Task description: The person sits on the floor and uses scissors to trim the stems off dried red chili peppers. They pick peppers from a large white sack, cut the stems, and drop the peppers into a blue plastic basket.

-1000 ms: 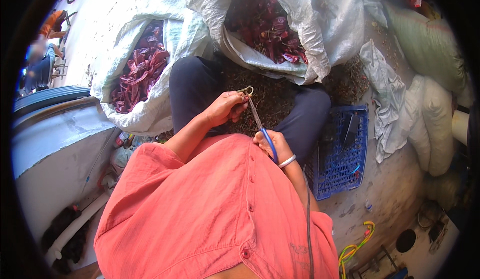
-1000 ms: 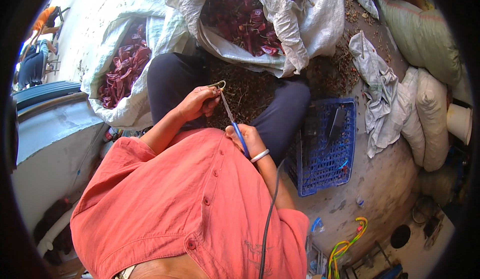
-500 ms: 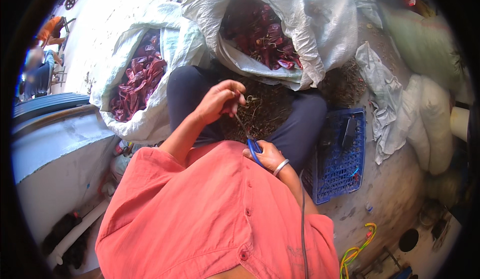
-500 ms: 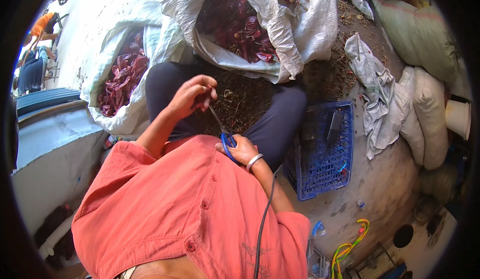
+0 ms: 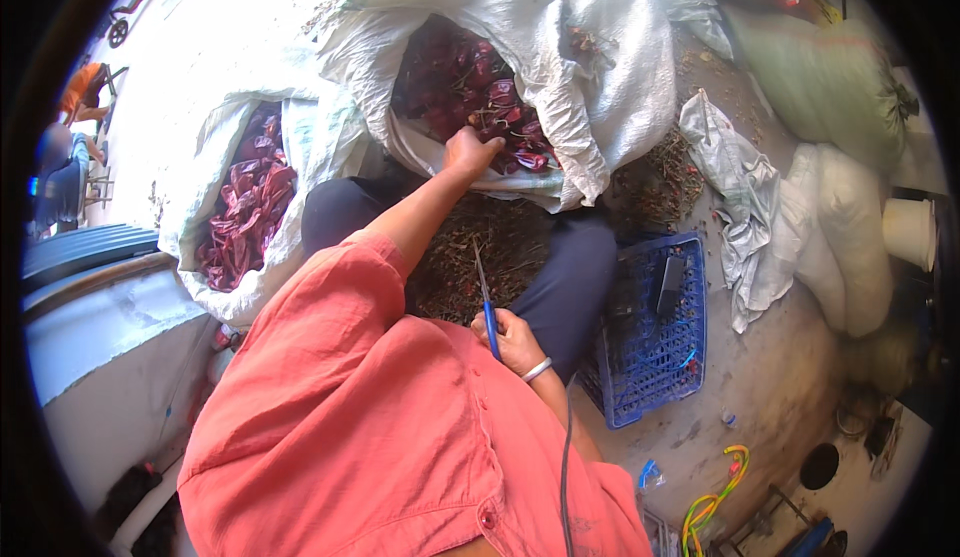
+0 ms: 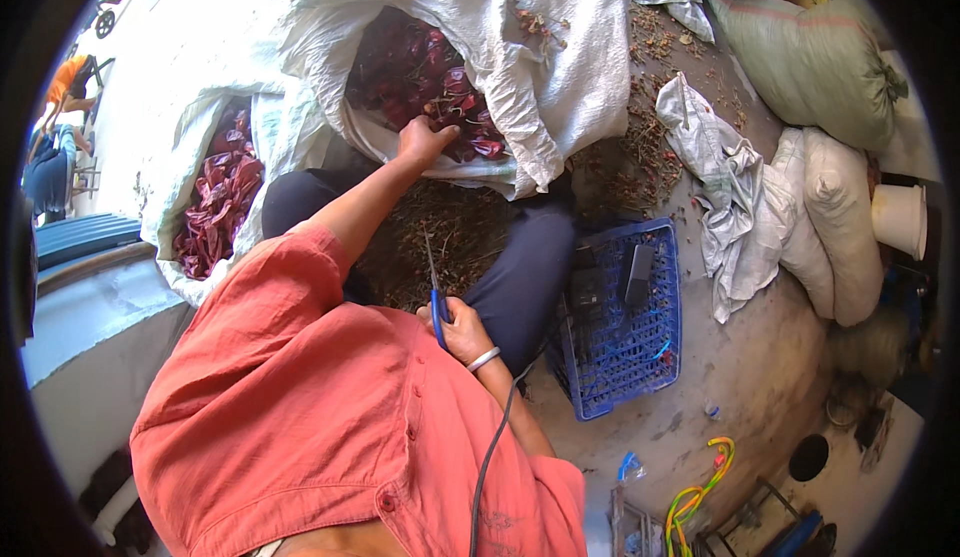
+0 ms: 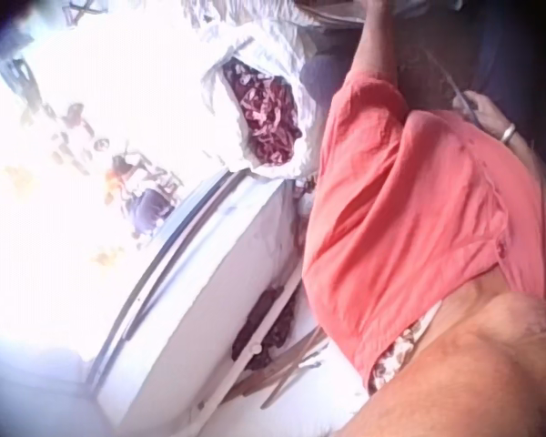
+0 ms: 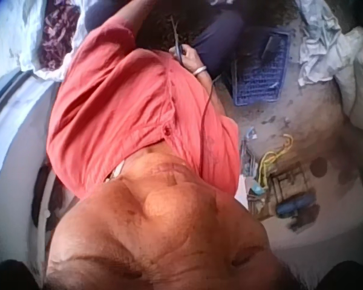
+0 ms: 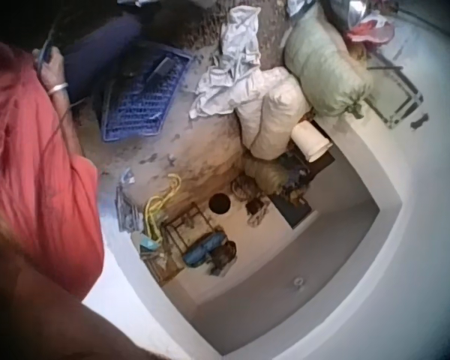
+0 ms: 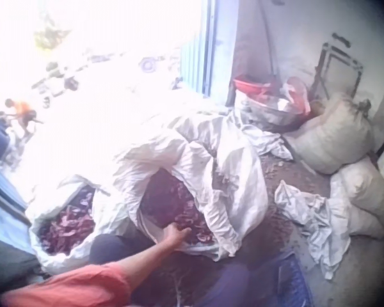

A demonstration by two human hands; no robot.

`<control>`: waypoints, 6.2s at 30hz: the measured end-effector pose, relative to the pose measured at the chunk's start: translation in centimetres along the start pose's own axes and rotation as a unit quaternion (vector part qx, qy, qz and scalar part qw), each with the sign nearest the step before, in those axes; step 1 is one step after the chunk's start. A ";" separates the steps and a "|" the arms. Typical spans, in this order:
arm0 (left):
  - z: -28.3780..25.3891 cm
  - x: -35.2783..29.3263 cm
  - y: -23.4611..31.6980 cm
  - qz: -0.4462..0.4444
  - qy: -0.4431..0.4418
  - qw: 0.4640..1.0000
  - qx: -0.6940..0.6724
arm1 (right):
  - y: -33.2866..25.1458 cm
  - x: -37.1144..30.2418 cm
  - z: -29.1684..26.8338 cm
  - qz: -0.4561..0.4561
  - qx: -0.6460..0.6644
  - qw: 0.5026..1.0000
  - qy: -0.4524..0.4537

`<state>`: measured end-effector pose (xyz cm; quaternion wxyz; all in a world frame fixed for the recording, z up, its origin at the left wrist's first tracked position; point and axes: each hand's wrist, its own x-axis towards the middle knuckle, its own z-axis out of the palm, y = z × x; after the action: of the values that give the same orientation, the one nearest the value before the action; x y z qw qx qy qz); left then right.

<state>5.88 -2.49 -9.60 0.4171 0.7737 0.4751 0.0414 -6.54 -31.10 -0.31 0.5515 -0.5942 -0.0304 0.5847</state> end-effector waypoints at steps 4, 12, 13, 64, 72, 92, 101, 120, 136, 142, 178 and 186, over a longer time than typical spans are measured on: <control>0.1 2.3 -1.7 -0.014 -0.004 0.998 -0.066 | 0.0 0.3 -0.5 -0.043 0.070 0.997 -0.002; -10.8 -4.1 0.2 -0.020 -0.238 0.889 -0.392 | -4.3 0.4 -0.5 -0.104 -0.013 0.994 0.039; -11.7 -5.4 0.2 -0.026 -0.259 0.877 -0.403 | -4.3 0.7 -0.8 -0.131 -0.037 0.990 0.042; -17.6 -20.1 -0.5 0.087 -0.340 0.880 -0.321 | -6.2 -3.5 2.1 -0.258 -0.332 0.899 0.120; -17.0 -20.7 -3.6 -0.018 -0.348 0.878 -0.327 | -3.4 -2.7 3.4 -0.197 -0.252 0.944 0.085; -23.3 -9.9 -4.8 0.226 0.055 0.973 0.003 | -3.6 -1.7 1.9 -0.108 -0.049 0.993 0.003; 2.5 -4.4 2.7 0.356 -0.145 0.922 0.054 | -2.7 -2.1 -0.4 -0.110 -0.039 0.990 0.082; -12.1 -9.5 1.0 0.136 -0.318 0.902 -0.259 | -6.8 -1.3 -0.5 -0.280 -0.290 0.889 0.216; -19.3 -18.5 0.9 0.193 -0.296 0.918 -0.179 | -8.2 -4.0 2.0 -0.209 -0.280 0.935 0.066; -19.4 -19.5 1.3 0.182 -0.289 0.907 -0.247 | -6.5 -4.2 2.2 -0.002 0.186 0.952 -0.242; -18.2 -19.3 -1.6 0.097 -0.353 0.893 -0.261 | -6.4 -3.5 2.6 -0.227 -0.306 0.924 0.031; -18.3 -19.3 -1.6 0.091 -0.359 0.888 -0.272 | -6.3 -3.1 2.1 -0.307 -0.418 0.846 0.122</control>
<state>-14.16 -5.93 7.60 0.7474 0.6322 0.1906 -0.0738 -5.26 -29.44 6.70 0.4015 -0.7951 -0.3855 0.2406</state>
